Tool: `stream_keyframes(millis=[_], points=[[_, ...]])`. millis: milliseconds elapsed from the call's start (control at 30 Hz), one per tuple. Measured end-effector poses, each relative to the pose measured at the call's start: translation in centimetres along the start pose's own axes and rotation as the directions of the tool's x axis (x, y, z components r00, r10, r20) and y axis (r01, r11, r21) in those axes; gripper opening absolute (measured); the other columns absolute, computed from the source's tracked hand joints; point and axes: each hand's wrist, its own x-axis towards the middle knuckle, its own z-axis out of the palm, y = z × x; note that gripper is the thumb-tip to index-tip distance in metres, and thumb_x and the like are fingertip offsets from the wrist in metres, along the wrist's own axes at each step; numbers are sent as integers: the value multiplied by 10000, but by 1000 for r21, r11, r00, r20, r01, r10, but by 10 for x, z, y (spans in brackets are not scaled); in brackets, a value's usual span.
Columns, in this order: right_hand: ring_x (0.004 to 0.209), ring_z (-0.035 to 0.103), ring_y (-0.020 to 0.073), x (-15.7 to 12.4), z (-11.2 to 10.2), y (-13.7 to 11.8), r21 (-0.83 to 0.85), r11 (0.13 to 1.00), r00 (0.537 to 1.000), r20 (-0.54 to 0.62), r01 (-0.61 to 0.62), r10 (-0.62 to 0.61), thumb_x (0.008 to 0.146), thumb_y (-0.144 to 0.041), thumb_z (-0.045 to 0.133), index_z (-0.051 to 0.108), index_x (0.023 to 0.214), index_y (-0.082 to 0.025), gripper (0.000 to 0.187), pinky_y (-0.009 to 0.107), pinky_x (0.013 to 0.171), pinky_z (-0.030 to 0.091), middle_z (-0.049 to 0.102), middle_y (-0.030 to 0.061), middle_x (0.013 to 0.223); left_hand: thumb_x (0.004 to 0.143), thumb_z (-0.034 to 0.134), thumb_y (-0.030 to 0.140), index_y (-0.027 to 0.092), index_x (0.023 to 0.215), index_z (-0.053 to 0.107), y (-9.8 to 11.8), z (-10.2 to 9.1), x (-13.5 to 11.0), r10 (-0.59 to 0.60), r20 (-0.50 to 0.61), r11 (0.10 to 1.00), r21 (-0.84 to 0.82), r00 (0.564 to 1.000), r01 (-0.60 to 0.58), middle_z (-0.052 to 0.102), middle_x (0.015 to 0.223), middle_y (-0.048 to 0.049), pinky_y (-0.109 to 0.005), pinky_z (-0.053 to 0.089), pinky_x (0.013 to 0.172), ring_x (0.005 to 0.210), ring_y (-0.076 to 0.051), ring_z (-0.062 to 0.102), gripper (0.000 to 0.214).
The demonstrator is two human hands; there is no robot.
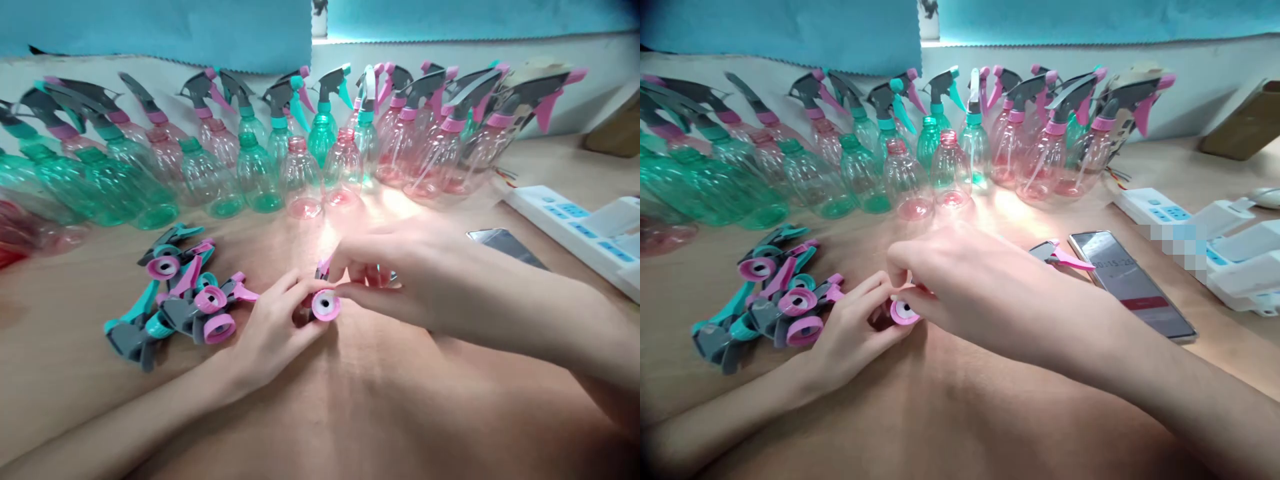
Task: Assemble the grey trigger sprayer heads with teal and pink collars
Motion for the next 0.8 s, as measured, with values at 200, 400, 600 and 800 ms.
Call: stream_keyframes(millis=[200, 400, 600, 800], points=[[512, 396, 78, 4, 25, 2, 90, 996, 992, 121, 4, -15, 830, -152, 524, 475, 708, -200, 139, 227, 468, 219, 496, -55, 608, 776, 565, 73, 176, 811, 562, -3, -2, 0, -16, 9, 998, -69, 1000, 16, 505, 780, 17, -214, 379, 568, 652, -112, 468, 109], [527, 416, 65, 2, 33, 12, 144, 988, 977, 213, -54, 23, 820, -165, 532, 468, 764, -209, 96, 184, 476, 258, 522, -66, 645, 812, 608, 102, 190, 859, 621, -6, -2, 1, -57, 141, 974, -209, 988, 86, 523, 771, 22, -207, 367, 570, 671, -112, 473, 101], [560, 436, 80, 6, 39, 7, 269, 954, 963, 262, -135, 62, 763, -127, 537, 451, 752, -212, 121, 184, 474, 271, 504, -60, 642, 775, 637, 79, 162, 677, 557, -8, -2, 0, -73, 105, 975, -204, 992, 94, 402, 627, 56, -202, 306, 518, 574, -88, 393, 151], [537, 401, 72, 9, 49, -2, 490, 831, 955, 254, -263, 153, 702, -37, 501, 400, 699, -211, 201, 185, 476, 283, 443, -79, 601, 721, 600, 13, 160, 620, 487, -10, -2, -2, -97, 23, 978, -181, 995, 99, 371, 577, 74, -195, 278, 496, 511, -70, 333, 211]])
